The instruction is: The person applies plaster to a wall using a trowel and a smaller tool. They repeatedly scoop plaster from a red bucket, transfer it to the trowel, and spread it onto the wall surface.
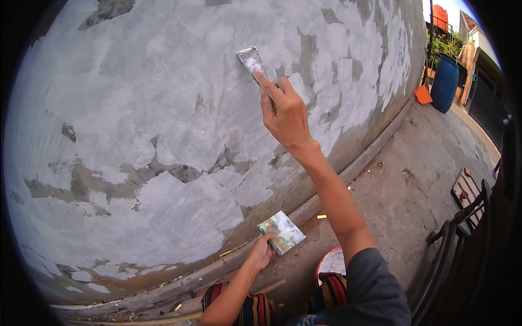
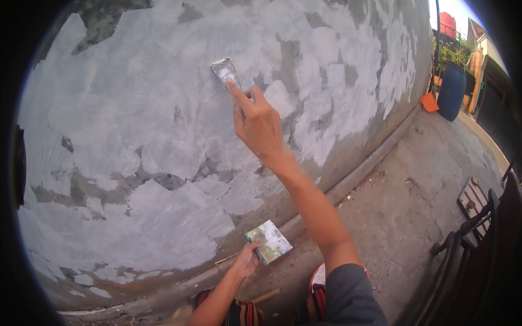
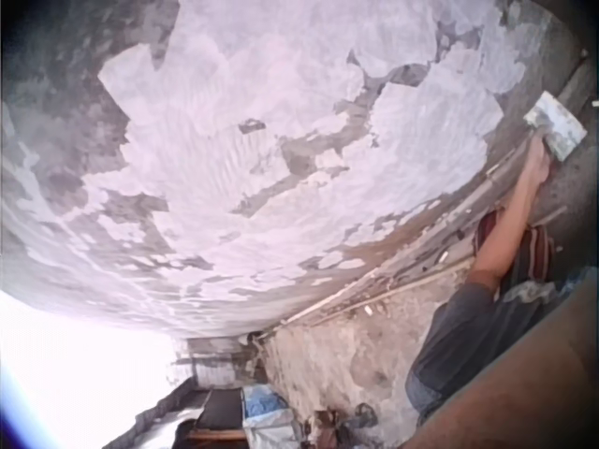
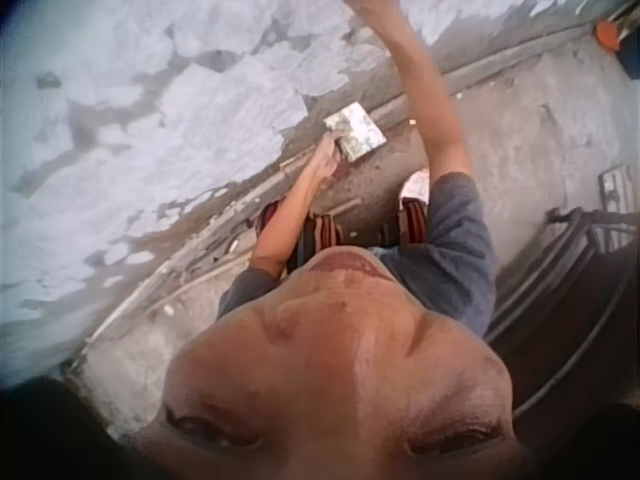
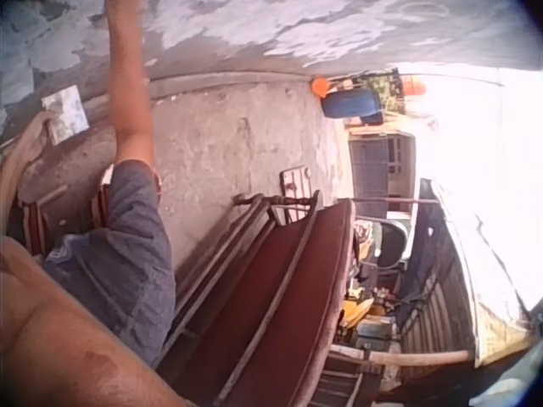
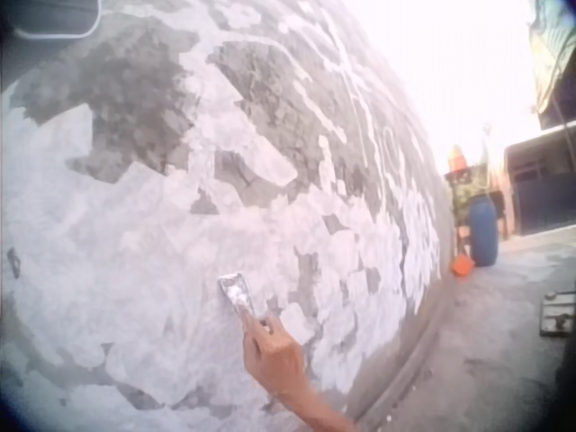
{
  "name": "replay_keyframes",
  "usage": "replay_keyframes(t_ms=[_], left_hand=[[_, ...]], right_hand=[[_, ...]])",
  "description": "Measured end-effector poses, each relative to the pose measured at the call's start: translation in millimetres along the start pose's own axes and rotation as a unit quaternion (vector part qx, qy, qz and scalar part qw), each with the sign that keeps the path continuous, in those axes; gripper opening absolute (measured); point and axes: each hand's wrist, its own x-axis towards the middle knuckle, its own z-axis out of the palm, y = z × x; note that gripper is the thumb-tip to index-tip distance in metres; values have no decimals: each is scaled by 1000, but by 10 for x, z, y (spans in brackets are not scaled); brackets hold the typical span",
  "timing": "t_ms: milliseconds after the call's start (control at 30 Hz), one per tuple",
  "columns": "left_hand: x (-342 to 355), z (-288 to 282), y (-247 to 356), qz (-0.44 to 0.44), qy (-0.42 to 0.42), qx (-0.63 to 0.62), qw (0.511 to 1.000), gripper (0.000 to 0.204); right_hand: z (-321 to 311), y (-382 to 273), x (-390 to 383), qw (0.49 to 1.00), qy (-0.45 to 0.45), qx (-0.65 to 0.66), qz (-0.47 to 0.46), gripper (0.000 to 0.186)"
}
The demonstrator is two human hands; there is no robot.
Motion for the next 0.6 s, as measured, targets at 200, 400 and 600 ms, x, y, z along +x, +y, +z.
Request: replay_keyframes(t_ms=[200,400,600], left_hand=[[-152,75,120,1,2,21,1000,35],[-75,42,67,6,-7,-1,1000,33],[-129,100,58,-3,-11,12,1000,34]], right_hand=[[-619,-112,116,962,-36,174,205,36],[-438,34,-321,994,-71,36,75,40],[-127,36,-413,994,-87,-23,59,45]])
